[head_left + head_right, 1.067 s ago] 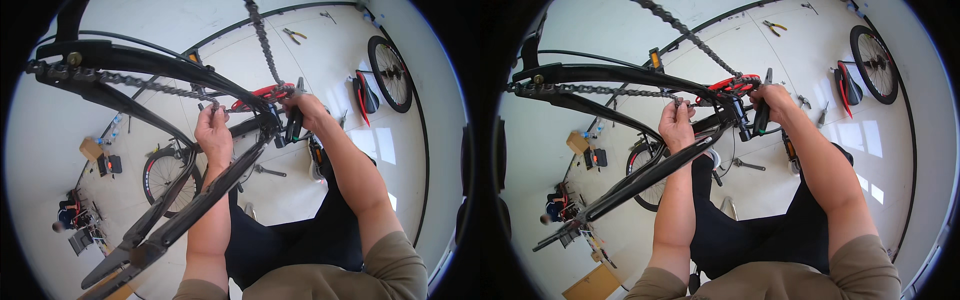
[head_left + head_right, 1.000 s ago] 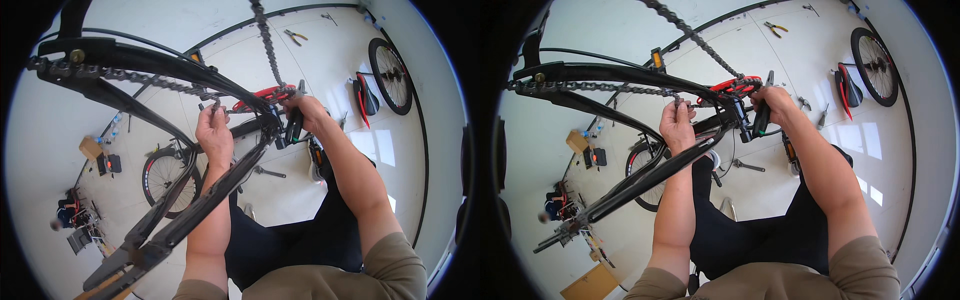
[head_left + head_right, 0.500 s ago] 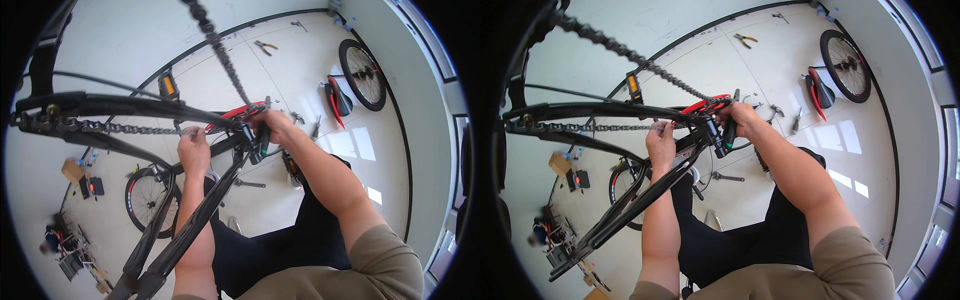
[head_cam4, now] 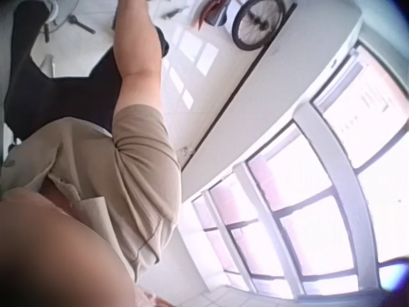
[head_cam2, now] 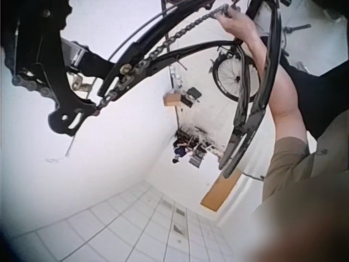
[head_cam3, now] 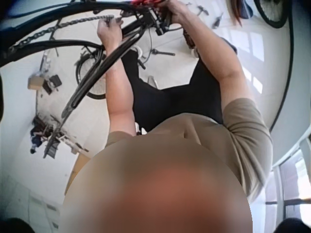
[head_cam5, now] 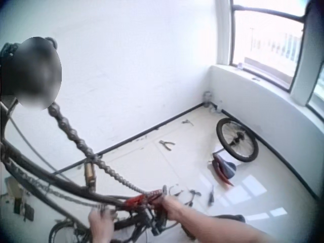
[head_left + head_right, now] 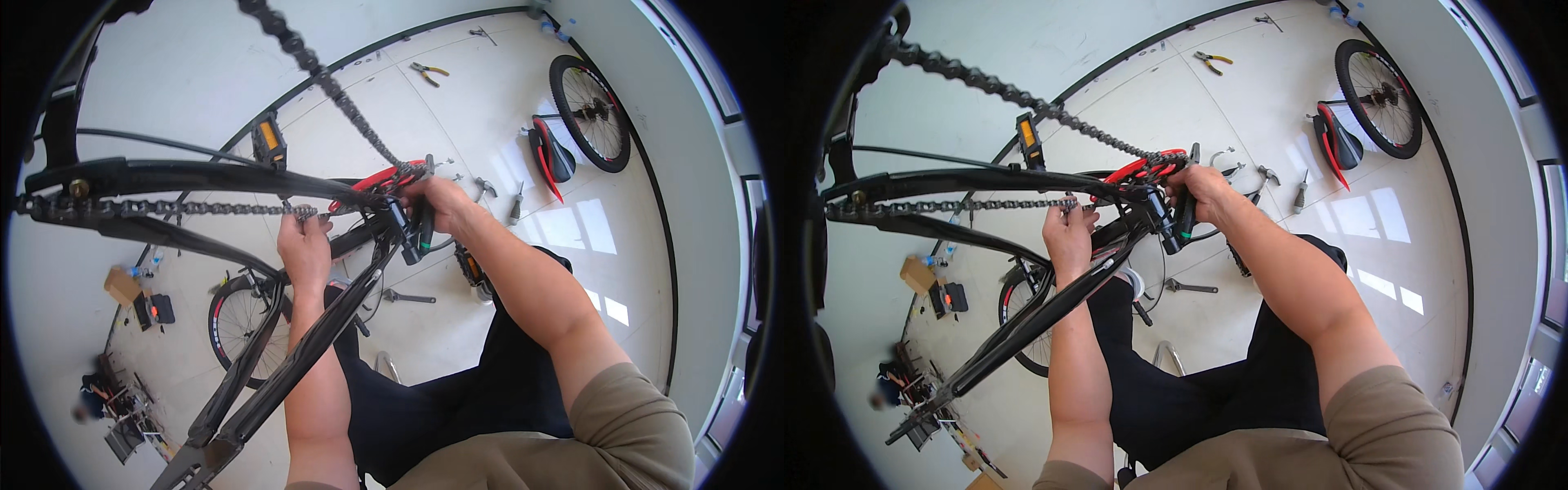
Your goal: The person uses pliers to adjust and manipulate the bicycle chain and derailleur on an inverted bicycle frame. They repeatedly reposition the chain and use the pliers to apply tension or make adjustments to the drivetrain components.
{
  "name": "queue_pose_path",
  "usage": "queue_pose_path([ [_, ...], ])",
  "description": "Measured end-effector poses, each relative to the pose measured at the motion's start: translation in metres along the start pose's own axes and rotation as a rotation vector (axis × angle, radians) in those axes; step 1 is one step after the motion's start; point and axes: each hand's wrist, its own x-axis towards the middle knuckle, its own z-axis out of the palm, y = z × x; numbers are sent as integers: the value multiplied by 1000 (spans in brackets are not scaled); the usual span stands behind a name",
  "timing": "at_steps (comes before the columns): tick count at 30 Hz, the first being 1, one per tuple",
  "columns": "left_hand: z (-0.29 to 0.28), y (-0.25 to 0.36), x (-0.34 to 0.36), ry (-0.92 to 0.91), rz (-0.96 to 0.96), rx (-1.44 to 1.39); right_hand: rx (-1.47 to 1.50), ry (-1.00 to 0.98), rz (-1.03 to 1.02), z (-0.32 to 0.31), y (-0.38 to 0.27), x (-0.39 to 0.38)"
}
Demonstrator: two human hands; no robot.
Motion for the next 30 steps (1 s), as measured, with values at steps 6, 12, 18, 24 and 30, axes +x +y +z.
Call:
queue_pose_path([
  [6,-1,7,-2,39,0,-153,-5,1,10,7,-7,-15],
  [12,-7,18,-9,19,-25,-157,-42,-4,32,8,-4,-10],
  [18,-10,22,-12,4,-44,-248,-38,-45,53,6,-2,-6],
  [24,-13,27,-16,-15,-28,-211,-23,-43,64,5,-3,-5],
  [30,-9,28,-19,-31,-10,-221,-38,-25,46,6,-2,-3],
])
